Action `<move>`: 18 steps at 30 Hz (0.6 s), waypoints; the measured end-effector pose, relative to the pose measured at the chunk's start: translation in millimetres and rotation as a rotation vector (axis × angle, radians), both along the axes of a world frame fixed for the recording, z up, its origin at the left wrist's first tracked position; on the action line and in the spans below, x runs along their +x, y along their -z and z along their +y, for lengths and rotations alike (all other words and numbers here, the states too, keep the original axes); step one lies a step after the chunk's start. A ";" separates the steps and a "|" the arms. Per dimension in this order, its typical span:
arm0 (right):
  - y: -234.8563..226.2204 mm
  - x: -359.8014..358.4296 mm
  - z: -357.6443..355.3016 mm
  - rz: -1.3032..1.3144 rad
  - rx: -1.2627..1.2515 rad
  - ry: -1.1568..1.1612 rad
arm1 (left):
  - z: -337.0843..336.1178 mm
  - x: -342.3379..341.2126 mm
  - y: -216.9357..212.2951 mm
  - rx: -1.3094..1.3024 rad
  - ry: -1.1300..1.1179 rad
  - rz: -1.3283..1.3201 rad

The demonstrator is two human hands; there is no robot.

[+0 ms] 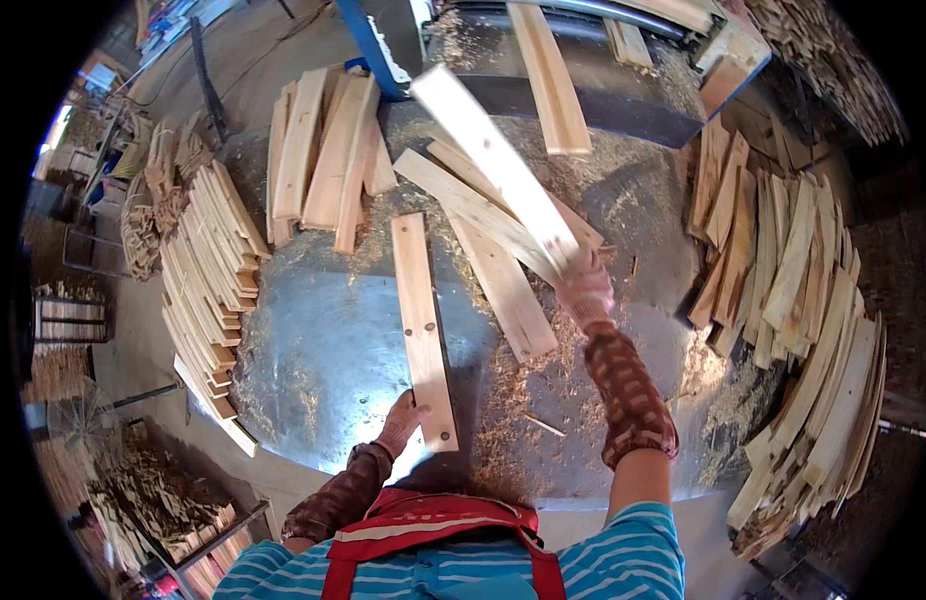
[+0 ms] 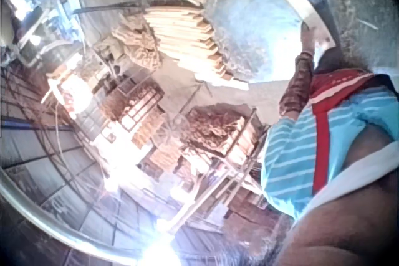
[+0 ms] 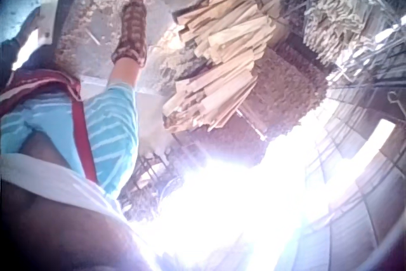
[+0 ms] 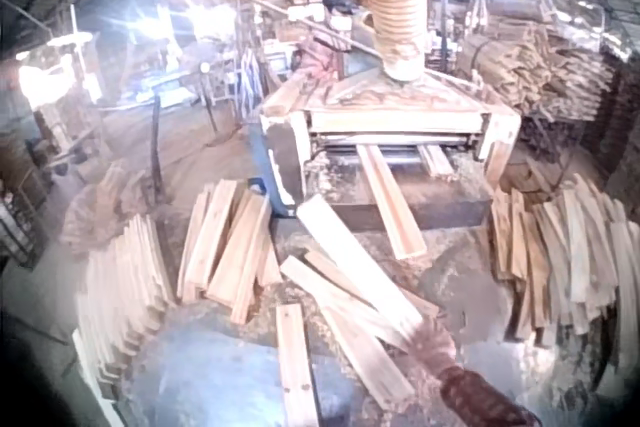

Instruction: The person sorts and stacks wooden planks on a workbench in a workshop. They pick up individual planks, inspect them, and arrange them into neat piles, occasionally moving stacks to different locations on the table.

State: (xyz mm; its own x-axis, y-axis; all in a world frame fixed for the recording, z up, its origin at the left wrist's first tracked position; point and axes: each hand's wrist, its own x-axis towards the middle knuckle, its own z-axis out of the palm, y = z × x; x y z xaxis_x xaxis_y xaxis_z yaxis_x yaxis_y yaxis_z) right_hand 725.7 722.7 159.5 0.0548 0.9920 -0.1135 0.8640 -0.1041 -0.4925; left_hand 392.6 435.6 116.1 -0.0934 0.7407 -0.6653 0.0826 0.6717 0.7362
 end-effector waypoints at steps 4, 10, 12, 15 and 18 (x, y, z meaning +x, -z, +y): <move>12.6 11.8 -16.6 -0.362 -0.152 -0.125 | -0.7 -3.5 18.3 0.032 -0.012 0.438; 3.8 -10.8 -18.6 -0.369 -0.477 -0.191 | 74.1 46.2 -50.4 0.126 -0.112 -0.251; -37.5 -42.9 -41.8 -0.218 -0.539 -0.173 | 101.5 63.9 -63.3 0.071 -0.141 -0.466; -131.9 -92.7 -85.4 -0.078 -0.608 -0.522 | 131.6 92.1 -67.3 -0.003 -0.393 -0.730; -53.9 -60.1 -94.1 0.123 -0.521 -0.554 | 143.8 91.2 -42.6 -0.122 -0.463 -0.771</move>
State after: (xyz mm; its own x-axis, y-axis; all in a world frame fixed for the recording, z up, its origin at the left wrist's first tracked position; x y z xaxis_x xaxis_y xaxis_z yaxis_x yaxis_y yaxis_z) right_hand 665.6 628.6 213.4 -0.4779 0.6873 -0.5470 0.7998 0.0830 -0.5945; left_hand 483.9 579.4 158.7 0.1391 0.6601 -0.7382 -0.7013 0.5920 0.3971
